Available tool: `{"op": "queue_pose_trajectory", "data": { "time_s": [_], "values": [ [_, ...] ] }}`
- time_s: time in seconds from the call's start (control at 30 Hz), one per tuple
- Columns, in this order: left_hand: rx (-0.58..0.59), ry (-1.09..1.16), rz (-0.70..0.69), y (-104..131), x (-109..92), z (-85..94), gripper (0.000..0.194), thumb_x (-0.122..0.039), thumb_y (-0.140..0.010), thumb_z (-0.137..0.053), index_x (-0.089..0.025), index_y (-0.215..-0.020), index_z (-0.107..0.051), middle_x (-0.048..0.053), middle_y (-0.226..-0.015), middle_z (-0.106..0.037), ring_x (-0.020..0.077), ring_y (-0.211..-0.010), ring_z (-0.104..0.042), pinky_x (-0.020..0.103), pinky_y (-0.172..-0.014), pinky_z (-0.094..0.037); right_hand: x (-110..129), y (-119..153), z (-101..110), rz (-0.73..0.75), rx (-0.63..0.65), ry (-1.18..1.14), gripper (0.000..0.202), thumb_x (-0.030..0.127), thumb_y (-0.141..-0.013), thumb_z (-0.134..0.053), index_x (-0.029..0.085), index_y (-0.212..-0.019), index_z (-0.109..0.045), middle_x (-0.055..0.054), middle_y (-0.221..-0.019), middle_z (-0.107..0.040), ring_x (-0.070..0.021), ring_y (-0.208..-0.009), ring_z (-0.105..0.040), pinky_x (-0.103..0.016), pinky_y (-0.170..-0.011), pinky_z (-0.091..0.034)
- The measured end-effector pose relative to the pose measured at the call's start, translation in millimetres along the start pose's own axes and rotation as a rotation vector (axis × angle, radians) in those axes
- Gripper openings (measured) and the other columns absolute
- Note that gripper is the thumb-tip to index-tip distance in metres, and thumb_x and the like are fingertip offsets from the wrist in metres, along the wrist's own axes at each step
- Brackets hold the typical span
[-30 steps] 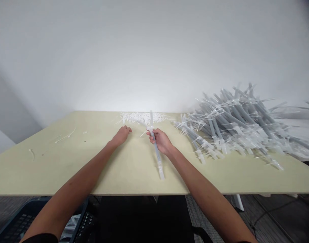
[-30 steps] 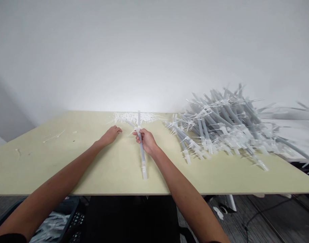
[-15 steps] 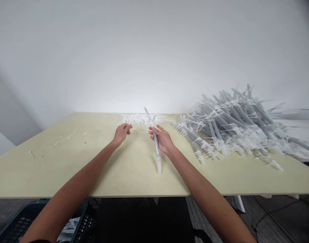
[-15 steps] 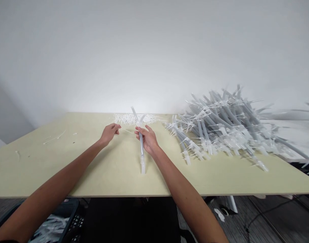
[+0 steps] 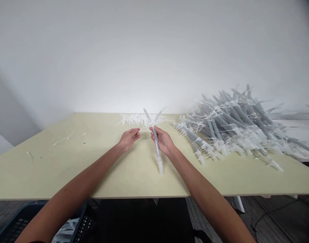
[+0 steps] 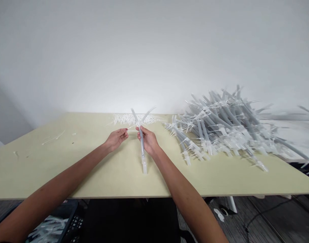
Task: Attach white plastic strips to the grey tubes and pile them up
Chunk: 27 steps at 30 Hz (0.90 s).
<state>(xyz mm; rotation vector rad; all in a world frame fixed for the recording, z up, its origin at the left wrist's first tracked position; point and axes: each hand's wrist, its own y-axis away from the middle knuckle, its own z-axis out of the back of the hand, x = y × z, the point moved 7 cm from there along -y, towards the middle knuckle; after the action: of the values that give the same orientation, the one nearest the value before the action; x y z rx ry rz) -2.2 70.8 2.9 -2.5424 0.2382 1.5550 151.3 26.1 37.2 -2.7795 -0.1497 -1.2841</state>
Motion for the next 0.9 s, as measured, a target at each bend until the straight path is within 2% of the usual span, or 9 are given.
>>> {"op": "queue_pose_trajectory", "data": {
  "time_s": [0.17,0.33,0.43,0.67,0.8,0.9],
  "values": [
    [-0.067,0.036,-0.015,-2.7,-0.1,7.1,0.015,-0.021,-0.074,-0.067,-0.011,-0.084,-0.063,0.002,-0.071,-0.056,0.0077,-0.069,-0.056,0.026,-0.081,-0.049,3.1,0.4,1.1,0.048,-0.026,0.033,0.010,0.021,-0.074,-0.065,0.015,-0.074,-0.058,-0.010,-0.100,-0.062,-0.0085,-0.063,-0.054,-0.019,-0.050,-0.050],
    [-0.116,0.032,-0.049,-5.7,-0.5,14.3,0.017,-0.022,-0.073,-0.067,-0.011,-0.084,-0.062,0.001,-0.070,-0.055,0.0069,-0.067,-0.055,0.025,-0.078,-0.049,2.4,1.9,-7.0,0.045,0.077,0.054,0.013,0.021,-0.072,-0.068,0.014,-0.080,-0.060,-0.007,-0.092,-0.063,-0.0071,-0.063,-0.054,-0.018,-0.052,-0.048],
    [-0.143,0.005,-0.074,-4.0,-2.0,15.2,0.018,-0.024,-0.073,-0.068,-0.011,-0.083,-0.061,0.000,-0.068,-0.054,0.0068,-0.065,-0.053,0.026,-0.077,-0.049,0.8,3.2,-9.2,0.047,0.091,0.076,0.020,0.021,-0.071,-0.069,0.015,-0.086,-0.059,-0.006,-0.088,-0.064,-0.0073,-0.062,-0.055,-0.018,-0.052,-0.047],
    [0.014,0.066,0.019,4.1,3.9,-9.7,0.017,-0.024,-0.075,-0.066,-0.011,-0.084,-0.062,0.001,-0.068,-0.053,0.0071,-0.067,-0.053,0.024,-0.076,-0.048,-4.4,2.3,-6.4,0.041,0.060,0.059,0.039,0.019,-0.068,-0.071,0.017,-0.102,-0.053,-0.005,-0.086,-0.066,-0.0093,-0.063,-0.057,-0.020,-0.051,-0.047],
    [0.095,0.087,0.025,10.2,2.1,-22.6,0.015,-0.024,-0.075,-0.066,-0.010,-0.080,-0.062,0.002,-0.071,-0.055,0.0074,-0.068,-0.053,0.024,-0.078,-0.047,-5.6,2.2,-10.2,0.030,0.098,0.103,0.023,0.021,-0.069,-0.070,0.013,-0.088,-0.060,-0.008,-0.087,-0.066,-0.0084,-0.062,-0.055,-0.019,-0.050,-0.044],
    [0.178,0.116,0.025,14.6,-0.5,-31.7,0.015,-0.022,-0.077,-0.064,-0.009,-0.086,-0.064,0.003,-0.074,-0.056,0.0079,-0.072,-0.054,0.024,-0.080,-0.047,-5.2,2.9,-11.0,0.021,0.097,0.115,0.016,0.021,-0.071,-0.066,0.011,-0.082,-0.064,-0.008,-0.087,-0.066,-0.0083,-0.062,-0.054,-0.019,-0.049,-0.042]
  ]
}}
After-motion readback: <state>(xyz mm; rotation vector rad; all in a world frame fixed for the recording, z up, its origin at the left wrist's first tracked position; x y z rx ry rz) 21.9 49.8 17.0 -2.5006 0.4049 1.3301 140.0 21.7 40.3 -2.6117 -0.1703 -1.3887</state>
